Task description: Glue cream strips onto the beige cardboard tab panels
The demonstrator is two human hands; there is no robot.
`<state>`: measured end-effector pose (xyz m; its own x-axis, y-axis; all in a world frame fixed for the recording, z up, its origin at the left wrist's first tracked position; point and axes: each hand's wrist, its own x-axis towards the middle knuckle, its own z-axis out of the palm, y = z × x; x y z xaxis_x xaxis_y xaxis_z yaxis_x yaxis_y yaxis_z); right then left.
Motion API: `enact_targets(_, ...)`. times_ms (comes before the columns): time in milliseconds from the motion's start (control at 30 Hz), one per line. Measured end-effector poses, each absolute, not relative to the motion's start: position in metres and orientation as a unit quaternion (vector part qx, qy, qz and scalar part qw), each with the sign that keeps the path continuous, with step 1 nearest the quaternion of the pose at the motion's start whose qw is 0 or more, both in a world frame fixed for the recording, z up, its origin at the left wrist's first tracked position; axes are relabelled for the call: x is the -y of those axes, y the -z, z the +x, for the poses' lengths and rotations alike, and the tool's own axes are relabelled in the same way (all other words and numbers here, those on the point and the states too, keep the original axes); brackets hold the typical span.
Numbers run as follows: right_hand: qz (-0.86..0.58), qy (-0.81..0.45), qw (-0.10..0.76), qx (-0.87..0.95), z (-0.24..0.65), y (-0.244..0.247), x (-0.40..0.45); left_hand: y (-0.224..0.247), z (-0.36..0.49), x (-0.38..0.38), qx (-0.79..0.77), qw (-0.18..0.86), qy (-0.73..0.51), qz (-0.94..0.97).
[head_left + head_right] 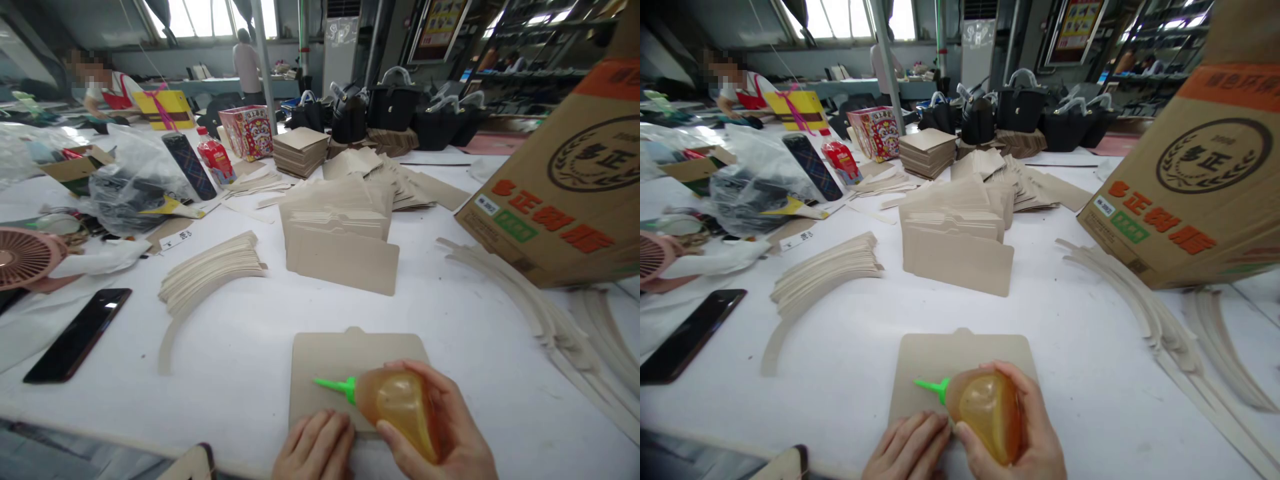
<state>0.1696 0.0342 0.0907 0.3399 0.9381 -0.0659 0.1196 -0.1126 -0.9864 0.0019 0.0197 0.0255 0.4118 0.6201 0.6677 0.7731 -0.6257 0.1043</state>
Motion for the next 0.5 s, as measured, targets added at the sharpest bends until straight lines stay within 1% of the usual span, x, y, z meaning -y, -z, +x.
enact_targets(233, -0.644, -0.359, 0.484, 0.471, 0.162, -0.083, -0.036, -0.02, 0.003, -0.019, 0.428, 0.098, 0.376, -0.816)
enact_targets(500, -0.655, -0.34, 0.506, 0.448, 0.161, -0.095, -0.044, -0.023, 0.0, -0.02, 0.412, 0.091, 0.366, -0.829)
